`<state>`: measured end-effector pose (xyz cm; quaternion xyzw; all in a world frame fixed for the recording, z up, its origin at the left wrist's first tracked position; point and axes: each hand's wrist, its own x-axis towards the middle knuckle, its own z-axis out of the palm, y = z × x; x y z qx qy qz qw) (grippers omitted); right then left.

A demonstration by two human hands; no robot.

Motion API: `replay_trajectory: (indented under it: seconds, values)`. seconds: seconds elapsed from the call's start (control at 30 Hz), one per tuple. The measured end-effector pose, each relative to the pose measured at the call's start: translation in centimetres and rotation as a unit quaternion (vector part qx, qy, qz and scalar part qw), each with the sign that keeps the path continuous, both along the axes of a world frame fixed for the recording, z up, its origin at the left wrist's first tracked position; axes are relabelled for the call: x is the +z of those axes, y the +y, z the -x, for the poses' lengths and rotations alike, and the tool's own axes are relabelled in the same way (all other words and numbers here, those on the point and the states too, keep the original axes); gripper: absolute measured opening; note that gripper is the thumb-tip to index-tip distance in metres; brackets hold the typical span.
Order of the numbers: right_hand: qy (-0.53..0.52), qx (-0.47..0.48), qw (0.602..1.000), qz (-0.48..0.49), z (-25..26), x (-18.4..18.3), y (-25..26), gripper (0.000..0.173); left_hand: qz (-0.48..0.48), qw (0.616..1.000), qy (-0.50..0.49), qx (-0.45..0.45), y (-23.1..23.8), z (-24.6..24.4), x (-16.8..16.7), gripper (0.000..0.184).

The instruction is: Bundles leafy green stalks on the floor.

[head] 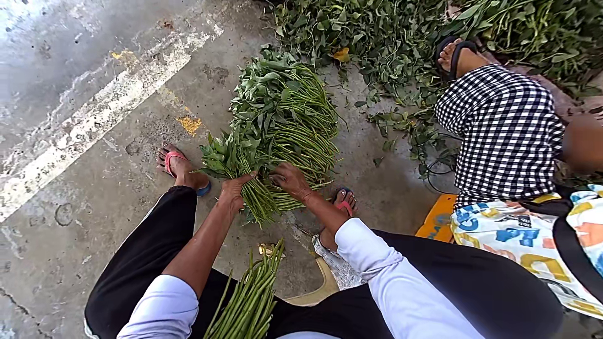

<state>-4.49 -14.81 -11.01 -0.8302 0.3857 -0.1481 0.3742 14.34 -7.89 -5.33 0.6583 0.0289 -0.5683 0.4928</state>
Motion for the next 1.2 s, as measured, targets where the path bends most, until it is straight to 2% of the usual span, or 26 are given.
replay_trajectory:
  seconds: [0.1, 0.17, 0.27, 0.4, 0.47, 0.6, 0.7, 0.8, 0.87, 0.93, 1.0, 1.1, 1.2]
  values:
    - [0.185, -0.062, 0.979, 0.056, 2.1, -1.9, -2.6, 0.023, -0.002, 1.000, 0.017, 0.012, 0.1, 0.0, -0.1, 0.039]
    - [0.232, -0.064, 0.967, 0.088, 3.1, -2.7, -2.9, 0.020, -0.004, 0.999, 0.030, 0.022, 0.0, 0.1, -0.2, 0.034]
    - [0.215, -0.041, 0.975, 0.037, 2.8, -1.5, -1.3, 0.021, -0.002, 0.999, 0.039, 0.029, 0.2, -0.1, -0.5, 0.034]
    - [0.107, -0.023, 0.991, -0.076, 1.7, 0.4, 2.3, 0.022, -0.028, 0.999, 0.028, 0.010, 0.8, 0.4, -1.3, 0.023]
    - [0.056, 0.012, 0.995, -0.085, 1.1, 0.9, 3.5, 0.021, -0.044, 0.999, 0.017, -0.006, 0.9, 0.7, -1.4, 0.022]
    - [-0.019, 0.070, 0.996, -0.053, 0.9, 0.6, 4.8, 0.016, -0.078, 0.996, -0.012, -0.026, 0.9, 0.8, -0.9, 0.042]
    - [-0.035, 0.123, 0.988, -0.086, 1.3, 0.8, 3.6, 0.020, -0.077, 0.997, -0.020, -0.025, 0.9, 0.7, -0.6, 0.061]
    - [-0.011, 0.089, 0.992, -0.093, 1.4, 0.6, -0.3, 0.033, -0.065, 0.997, -0.031, -0.018, 0.6, 0.6, -0.4, 0.073]
    - [0.075, 0.009, 0.997, -0.031, 1.1, 0.1, -3.5, 0.035, -0.058, 0.998, -0.026, -0.003, 0.5, 0.6, -0.5, 0.074]
    - [0.182, -0.054, 0.982, 0.013, 0.5, -0.3, -6.0, 0.034, -0.049, 0.999, -0.023, 0.008, 0.4, 0.5, -0.7, 0.071]
    - [0.246, -0.073, 0.966, 0.032, 0.1, -0.5, -6.8, 0.030, -0.040, 0.999, -0.024, 0.013, 0.3, 0.5, -0.7, 0.065]
    - [0.252, -0.061, 0.965, 0.042, -0.5, -1.1, -6.3, 0.024, -0.034, 0.999, -0.028, 0.026, 0.4, 0.4, -0.8, 0.057]
    - [0.201, -0.069, 0.977, -0.016, -0.7, -0.4, -4.3, 0.025, -0.035, 0.999, -0.030, 0.024, 0.7, 0.1, -1.2, 0.056]
